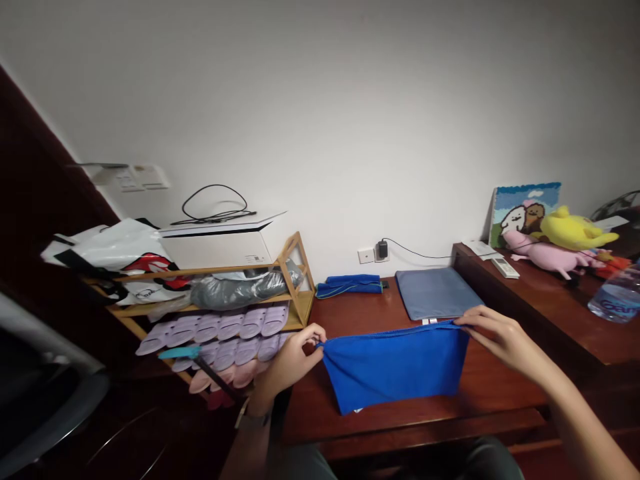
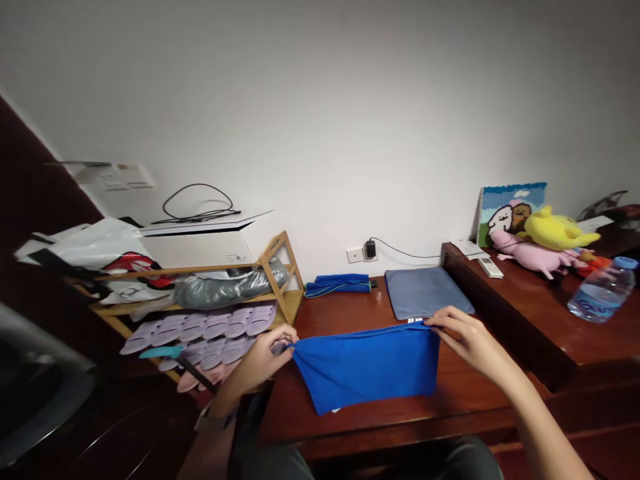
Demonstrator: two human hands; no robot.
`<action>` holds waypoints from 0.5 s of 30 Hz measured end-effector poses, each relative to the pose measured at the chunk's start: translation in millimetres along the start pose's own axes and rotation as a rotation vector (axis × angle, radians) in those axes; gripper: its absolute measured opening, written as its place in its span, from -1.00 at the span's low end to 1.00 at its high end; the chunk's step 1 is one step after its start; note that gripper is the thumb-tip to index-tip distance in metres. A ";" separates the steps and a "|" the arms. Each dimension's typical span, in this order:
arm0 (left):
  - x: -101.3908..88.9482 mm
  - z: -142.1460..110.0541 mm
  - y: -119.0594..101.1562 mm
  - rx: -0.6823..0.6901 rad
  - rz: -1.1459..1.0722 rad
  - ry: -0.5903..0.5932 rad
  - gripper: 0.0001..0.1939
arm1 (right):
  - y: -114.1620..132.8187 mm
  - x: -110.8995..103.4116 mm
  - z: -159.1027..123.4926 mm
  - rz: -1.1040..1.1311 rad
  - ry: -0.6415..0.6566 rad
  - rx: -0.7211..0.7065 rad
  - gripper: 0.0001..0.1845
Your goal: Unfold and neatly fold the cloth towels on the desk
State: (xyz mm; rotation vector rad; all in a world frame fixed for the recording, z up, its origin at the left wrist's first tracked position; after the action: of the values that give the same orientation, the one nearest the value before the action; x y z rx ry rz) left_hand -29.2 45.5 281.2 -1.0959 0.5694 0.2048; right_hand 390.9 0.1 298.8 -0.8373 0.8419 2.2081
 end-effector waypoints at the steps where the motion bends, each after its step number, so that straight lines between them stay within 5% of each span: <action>1: 3.5 -0.6 1.7 -0.004 -0.013 0.005 -0.90 | -1.6 -1.1 -0.7 -0.009 -0.008 0.000 -0.74; 7: 19.2 -1.1 7.4 0.011 -0.061 0.034 -0.93 | -9.1 -12.2 -2.0 -0.010 -0.039 -0.001 -0.71; 15: 13.5 1.7 -8.7 0.060 0.059 0.040 -0.76 | -22.3 -20.5 -1.9 0.089 0.060 0.031 -0.66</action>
State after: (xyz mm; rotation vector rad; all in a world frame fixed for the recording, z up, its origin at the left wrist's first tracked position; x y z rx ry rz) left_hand -13.6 41.5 281.3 -1.0276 0.6406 0.2156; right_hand 420.1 5.5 305.2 -0.8706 0.9568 2.2510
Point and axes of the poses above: each hand's wrist, its own z-axis towards the middle knuckle, its own x-axis out of the palm, y = z × x, the point moved 8 cm from there along z, towards the middle knuckle, and after that the axes turned 8 degrees about -z, right-handed, at the moved point
